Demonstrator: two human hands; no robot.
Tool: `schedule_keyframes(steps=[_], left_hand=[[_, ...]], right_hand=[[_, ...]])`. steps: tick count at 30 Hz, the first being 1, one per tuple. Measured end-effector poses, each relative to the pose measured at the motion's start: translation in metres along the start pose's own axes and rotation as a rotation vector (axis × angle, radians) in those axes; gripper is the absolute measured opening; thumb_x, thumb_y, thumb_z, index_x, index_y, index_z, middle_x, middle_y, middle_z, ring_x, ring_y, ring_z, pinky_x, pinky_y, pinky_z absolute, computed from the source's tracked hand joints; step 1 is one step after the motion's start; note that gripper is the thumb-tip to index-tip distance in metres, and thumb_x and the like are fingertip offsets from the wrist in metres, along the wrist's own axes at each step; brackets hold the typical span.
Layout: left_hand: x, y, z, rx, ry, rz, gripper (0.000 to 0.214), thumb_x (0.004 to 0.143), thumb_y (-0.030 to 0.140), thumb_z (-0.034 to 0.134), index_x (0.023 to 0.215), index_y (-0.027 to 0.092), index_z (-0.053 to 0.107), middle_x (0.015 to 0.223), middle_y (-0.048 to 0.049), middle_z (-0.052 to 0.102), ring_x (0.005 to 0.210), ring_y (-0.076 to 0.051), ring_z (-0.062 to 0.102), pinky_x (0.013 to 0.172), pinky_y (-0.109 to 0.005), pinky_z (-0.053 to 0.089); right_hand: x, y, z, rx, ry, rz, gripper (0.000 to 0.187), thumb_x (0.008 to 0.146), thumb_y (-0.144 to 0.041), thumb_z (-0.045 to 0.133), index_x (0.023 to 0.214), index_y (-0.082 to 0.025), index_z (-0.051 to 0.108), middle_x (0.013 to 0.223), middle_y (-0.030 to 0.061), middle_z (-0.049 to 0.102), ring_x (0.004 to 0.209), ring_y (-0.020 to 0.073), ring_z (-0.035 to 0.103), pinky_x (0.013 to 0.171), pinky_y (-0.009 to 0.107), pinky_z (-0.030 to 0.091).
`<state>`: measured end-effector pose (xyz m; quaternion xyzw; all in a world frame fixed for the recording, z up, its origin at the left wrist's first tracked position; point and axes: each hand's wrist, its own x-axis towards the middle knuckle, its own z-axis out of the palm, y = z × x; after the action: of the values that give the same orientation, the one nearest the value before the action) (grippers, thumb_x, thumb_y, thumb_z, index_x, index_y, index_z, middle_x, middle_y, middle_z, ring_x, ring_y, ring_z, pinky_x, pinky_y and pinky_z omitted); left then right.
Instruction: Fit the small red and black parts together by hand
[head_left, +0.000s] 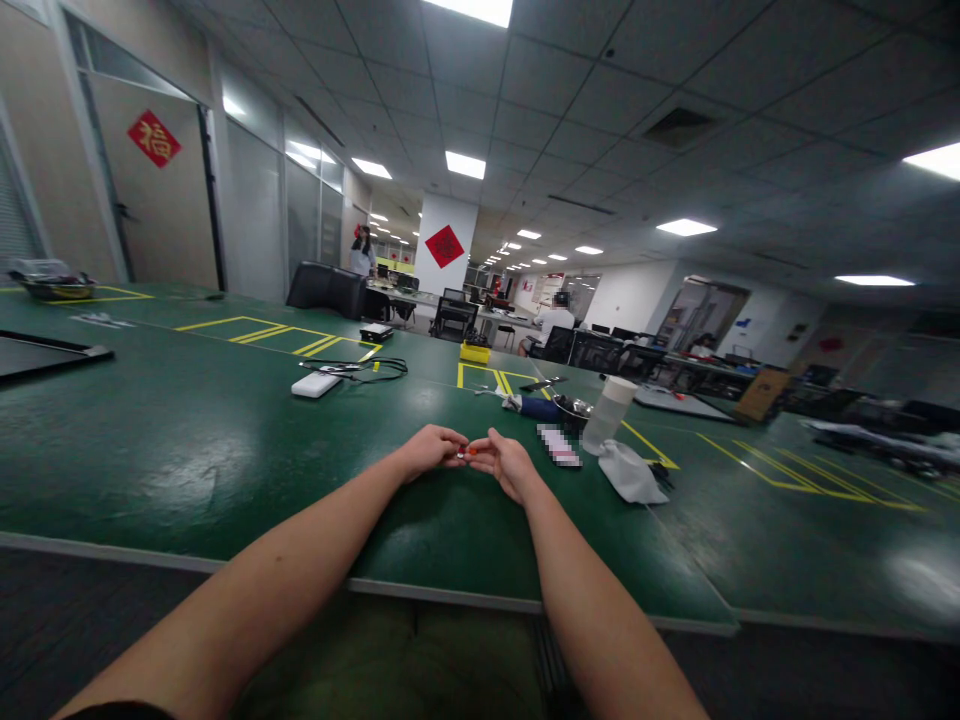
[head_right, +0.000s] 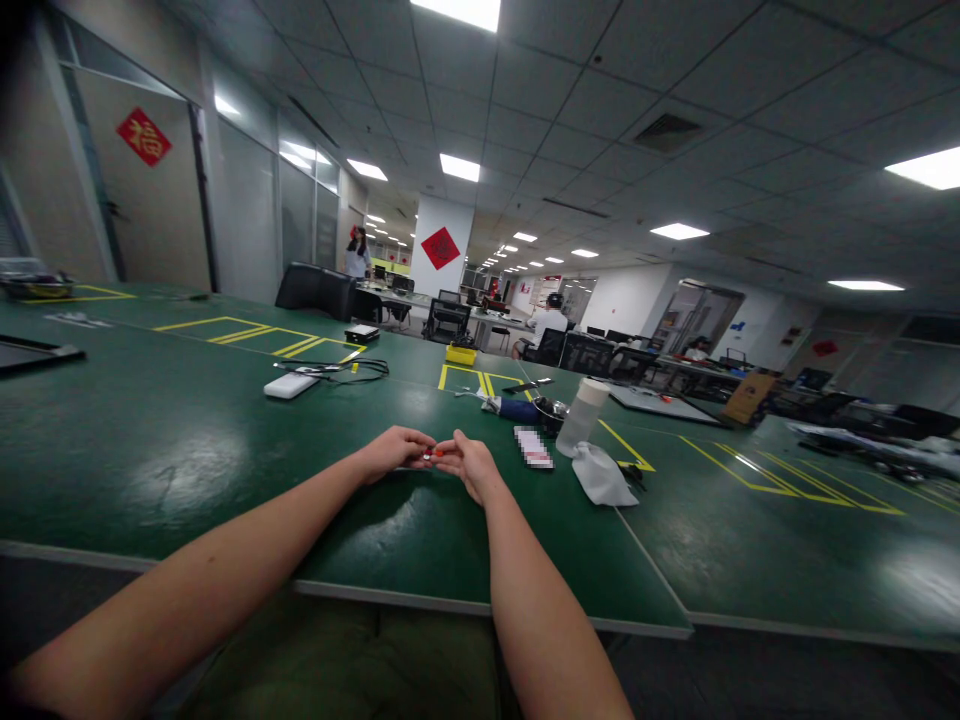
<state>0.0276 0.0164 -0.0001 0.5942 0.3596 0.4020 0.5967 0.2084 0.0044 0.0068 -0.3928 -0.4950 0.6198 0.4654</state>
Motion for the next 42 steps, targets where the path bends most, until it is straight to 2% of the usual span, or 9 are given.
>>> schedule_keyframes(steps=[5, 25, 34, 42], left_hand=[[-0.0007, 0.0021, 0.0013, 0.020, 0.007, -0.016, 0.028, 0.070, 0.006, 0.055, 0.095, 0.008, 0.067, 0.080, -0.0079, 0.070, 0.070, -0.016, 0.067, 0.077, -0.030, 0.054], [-0.0005, 0.0026, 0.0018, -0.015, 0.031, -0.041, 0.027, 0.071, 0.002, 0.054, 0.094, 0.007, 0.067, 0.078, -0.0086, 0.071, 0.069, -0.015, 0.067, 0.078, -0.029, 0.054], [-0.0051, 0.0086, 0.0054, -0.004, 0.072, -0.074, 0.025, 0.072, 0.001, 0.054, 0.094, 0.007, 0.066, 0.073, -0.0075, 0.070, 0.062, -0.014, 0.067, 0.069, -0.026, 0.055], [-0.0042, 0.0071, 0.0039, -0.013, 0.056, -0.069, 0.026, 0.073, 0.002, 0.055, 0.096, 0.007, 0.065, 0.074, -0.0092, 0.071, 0.065, -0.015, 0.068, 0.069, -0.026, 0.055]], right_hand=[[0.0005, 0.0010, -0.0004, 0.007, 0.001, -0.002, 0.044, 0.091, -0.042, 0.040, 0.077, -0.009, 0.065, 0.075, 0.0138, 0.070, 0.069, 0.0176, 0.068, 0.067, 0.028, 0.053], [0.0023, 0.0014, -0.0015, -0.033, 0.014, 0.015, 0.035, 0.089, -0.031, 0.041, 0.077, -0.009, 0.066, 0.072, 0.0125, 0.070, 0.072, 0.0186, 0.069, 0.070, 0.030, 0.053], [0.0019, 0.0048, -0.0017, -0.128, 0.010, -0.034, 0.014, 0.074, -0.017, 0.057, 0.078, -0.011, 0.068, 0.080, 0.0116, 0.071, 0.078, 0.0191, 0.069, 0.072, 0.029, 0.055], [0.0004, 0.0066, -0.0006, -0.191, 0.047, -0.058, 0.017, 0.065, -0.009, 0.061, 0.080, -0.011, 0.068, 0.081, 0.0098, 0.071, 0.082, 0.0200, 0.069, 0.072, 0.027, 0.056]])
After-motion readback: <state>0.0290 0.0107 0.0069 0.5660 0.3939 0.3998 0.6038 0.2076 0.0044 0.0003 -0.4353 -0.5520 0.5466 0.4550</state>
